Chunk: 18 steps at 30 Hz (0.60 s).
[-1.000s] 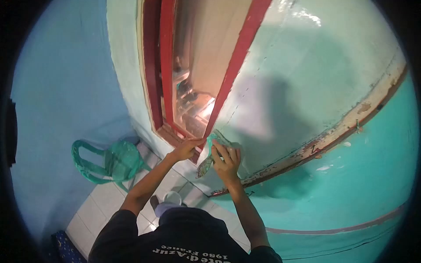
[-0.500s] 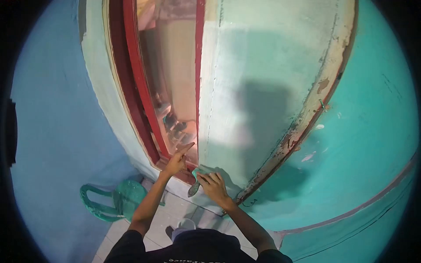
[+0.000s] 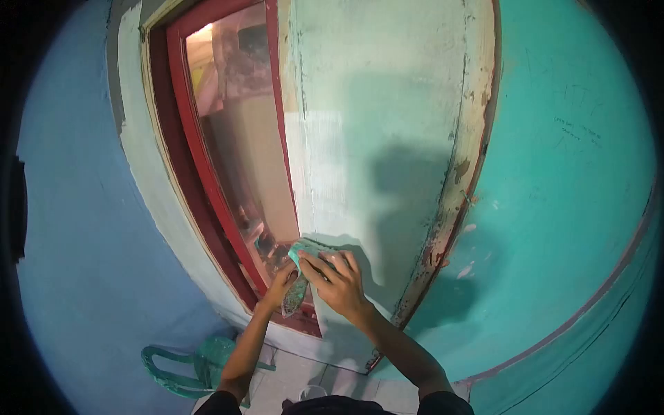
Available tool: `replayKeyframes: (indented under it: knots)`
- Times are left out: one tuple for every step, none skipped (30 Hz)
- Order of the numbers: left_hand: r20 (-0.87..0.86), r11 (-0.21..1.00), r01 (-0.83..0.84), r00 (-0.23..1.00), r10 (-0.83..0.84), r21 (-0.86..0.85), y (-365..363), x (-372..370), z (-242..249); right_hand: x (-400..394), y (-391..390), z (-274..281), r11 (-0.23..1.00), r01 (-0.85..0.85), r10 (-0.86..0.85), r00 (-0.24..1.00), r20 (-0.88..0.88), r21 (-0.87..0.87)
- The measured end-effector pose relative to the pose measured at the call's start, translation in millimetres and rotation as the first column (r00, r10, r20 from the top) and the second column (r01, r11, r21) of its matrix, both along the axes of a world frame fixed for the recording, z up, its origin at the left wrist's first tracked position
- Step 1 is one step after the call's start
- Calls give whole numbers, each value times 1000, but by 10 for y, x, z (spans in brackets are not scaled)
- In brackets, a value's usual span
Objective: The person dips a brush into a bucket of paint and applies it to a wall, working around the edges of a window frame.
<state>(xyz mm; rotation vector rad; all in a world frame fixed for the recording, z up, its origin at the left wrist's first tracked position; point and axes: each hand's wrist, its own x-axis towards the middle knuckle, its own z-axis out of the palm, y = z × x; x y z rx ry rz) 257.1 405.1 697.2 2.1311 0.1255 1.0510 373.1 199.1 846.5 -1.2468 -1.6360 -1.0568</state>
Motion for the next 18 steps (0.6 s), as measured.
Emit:
replayKeyframes:
  knots:
    - [23,998,-43,999,42,51,13,2,80,3,11,125,1000,-5,4,1000,11,24]
    - [-14,996,20,1000,-22,-82,43,10,169,16,12,245,999,-3,2,1000,21,33]
    - [-15,997,21,1000,-22,-68,35,2,260,43,29,332,999,-2,1,1000,21,47]
    - [53,994,66,997,-62,-82,2,-17,358,68,48,409,998,8,-12,999,52,64]
    - [122,989,112,988,-100,-92,-28,-43,457,81,62,486,996,18,-25,996,84,82]
    - [89,981,8,996,-25,192,-72,-80,677,52,41,584,997,19,-25,997,79,79]
    - [89,979,9,996,-28,206,-59,-91,759,41,47,661,995,20,-27,997,79,93]
    - [59,995,45,997,-51,88,-47,-86,818,41,51,733,993,34,-45,994,99,110]
    - [31,996,80,996,-79,-33,-39,-76,870,47,53,789,991,50,-65,991,119,125]
    - [34,998,51,998,-52,28,-30,-88,928,41,54,818,989,74,-89,989,117,127]
    - [37,998,59,998,-60,38,-23,-91,988,44,53,861,987,81,-98,988,119,136]
    - [69,996,41,997,-46,76,-50,-108,1067,46,50,900,983,73,-97,986,138,171]
    - [101,994,21,994,-33,111,-77,-117,1125,50,43,927,977,62,-95,983,157,203]
    - [57,999,-13,998,11,38,-95,-113,1153,60,36,916,973,55,-94,981,170,225]
    - [61,999,-10,998,7,44,-92,-97,1156,65,14,909,971,57,-99,980,174,231]
    - [66,1000,-6,998,4,26,-88,-90,1143,69,-16,887,969,49,-94,979,180,241]
    - [67,1000,-1,998,0,5,-93,-91,1109,70,-60,843,968,43,-91,979,183,248]
    - [66,1000,6,998,-6,6,-90,-84,1059,96,-105,774,970,57,-105,975,197,234]
